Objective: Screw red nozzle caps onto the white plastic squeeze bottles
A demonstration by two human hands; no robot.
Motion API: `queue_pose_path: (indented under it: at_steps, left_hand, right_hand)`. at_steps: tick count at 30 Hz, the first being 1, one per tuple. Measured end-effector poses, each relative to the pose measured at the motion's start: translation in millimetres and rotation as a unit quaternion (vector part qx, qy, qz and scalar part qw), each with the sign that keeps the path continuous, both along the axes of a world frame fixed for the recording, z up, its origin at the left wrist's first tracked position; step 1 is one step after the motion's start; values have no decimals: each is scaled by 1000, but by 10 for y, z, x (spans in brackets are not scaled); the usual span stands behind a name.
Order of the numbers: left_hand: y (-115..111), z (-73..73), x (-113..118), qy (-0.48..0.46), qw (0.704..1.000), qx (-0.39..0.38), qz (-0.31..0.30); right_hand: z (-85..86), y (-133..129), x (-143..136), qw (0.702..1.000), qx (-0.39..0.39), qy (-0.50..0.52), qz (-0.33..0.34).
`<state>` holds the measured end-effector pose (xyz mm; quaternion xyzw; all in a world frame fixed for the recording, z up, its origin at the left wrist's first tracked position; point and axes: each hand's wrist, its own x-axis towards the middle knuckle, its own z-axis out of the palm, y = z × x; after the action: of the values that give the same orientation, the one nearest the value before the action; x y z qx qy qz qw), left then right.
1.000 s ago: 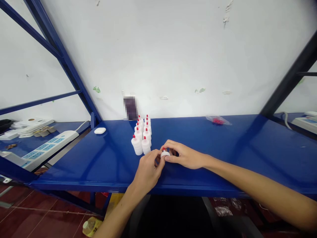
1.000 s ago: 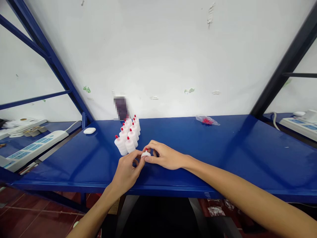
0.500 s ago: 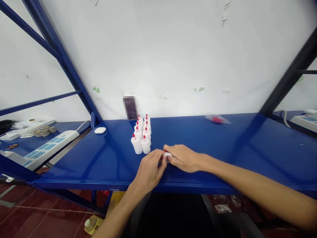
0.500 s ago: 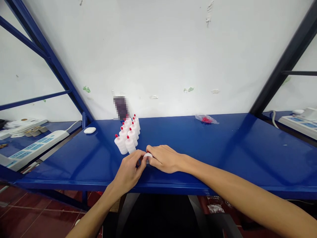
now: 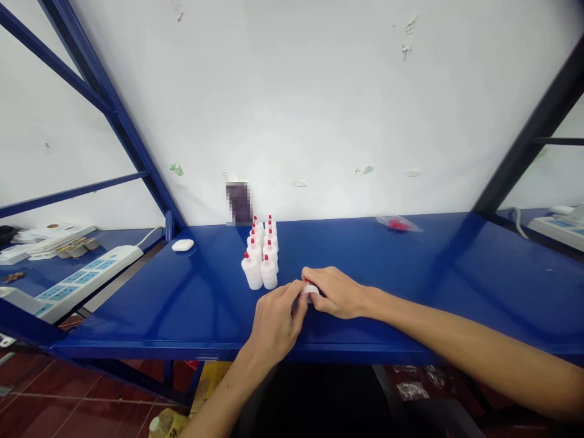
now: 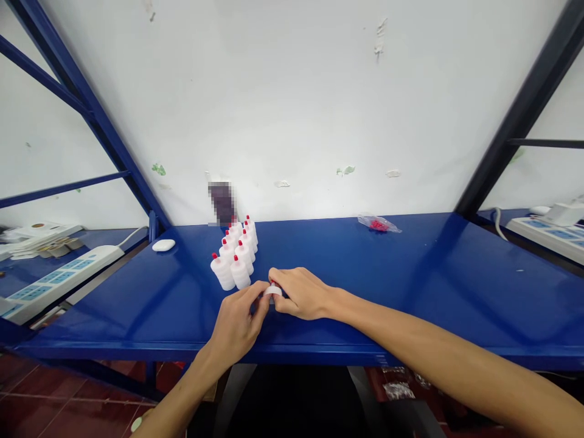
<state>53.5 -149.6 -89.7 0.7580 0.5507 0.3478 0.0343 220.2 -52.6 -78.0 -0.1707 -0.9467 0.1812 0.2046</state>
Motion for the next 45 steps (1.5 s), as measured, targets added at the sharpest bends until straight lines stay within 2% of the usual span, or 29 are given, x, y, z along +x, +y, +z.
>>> queue_pose_path:
  at_steps: [4, 6, 9, 11, 15, 18, 20, 23, 28, 30, 31, 32, 34, 37, 39, 40, 42, 44, 45]
  left_hand:
    - [3, -3, -53, -101, 994, 3, -32]
    - [-9, -7, -66, -144, 989, 1, -44]
    - [-32, -16, -64, -185, 982, 9, -40]
    - [-41, -23, -63, -215, 976, 13, -31]
    - [-45, -38, -74, -271, 961, 5, -46]
    - [-49, -27, -56, -342, 934, -13, -100]
    - [-62, 14, -9, -443, 882, -71, -146]
    - [-108, 134, 92, -594, 760, -189, -185]
    - [-223, 330, 166, -724, 588, -283, -223]
    - [-249, 355, 157, -746, 539, -308, -241]
    - [-252, 358, 151, -748, 530, -315, -245]
    - [-248, 355, 145, -744, 534, -317, -245]
    - [-217, 340, 124, -720, 584, -302, -221]
    - [-120, 298, 22, -654, 718, -206, -122]
    - [-39, 264, -123, -604, 794, -63, -33]
    - [1, 248, -216, -580, 814, 21, 17]
    - [71, 222, -422, -537, 827, 140, 95]
    - [121, 203, -618, -474, 849, 182, 144]
    - [137, 194, -701, -435, 870, 173, 156]
  right_hand:
    - [122, -41, 86, 998, -38, 38, 42]
    - [193, -91, 96, 991, -93, 79, 58]
    - [287, -156, 40, 973, -195, 122, 36]
    - [352, -178, -25, 963, -236, 125, 33]
    - [488, -221, -151, 965, -220, 128, 68]
    - [519, -278, -210, 968, -191, 131, 92]
    - [488, -305, -226, 979, -127, 141, 75]
    - [414, -294, -228, 984, -9, 172, 39]
    - [392, -176, -217, 955, 169, 225, 91]
    - [400, -137, -208, 941, 232, 215, 118]
    - [401, -126, -203, 940, 241, 208, 126]
    - [401, -121, -199, 943, 230, 203, 129]
    - [415, -118, -196, 959, 163, 200, 115]
    - [517, -79, -218, 979, 27, 198, 45]
    - [647, -5, -255, 985, -29, 172, -6]
    - [722, 42, -281, 988, -39, 149, -26]
    - [862, 137, -348, 993, -26, 97, -55]
    - [962, 206, -430, 996, 11, 48, -74]
    - [991, 223, -473, 996, 34, 22, -81]
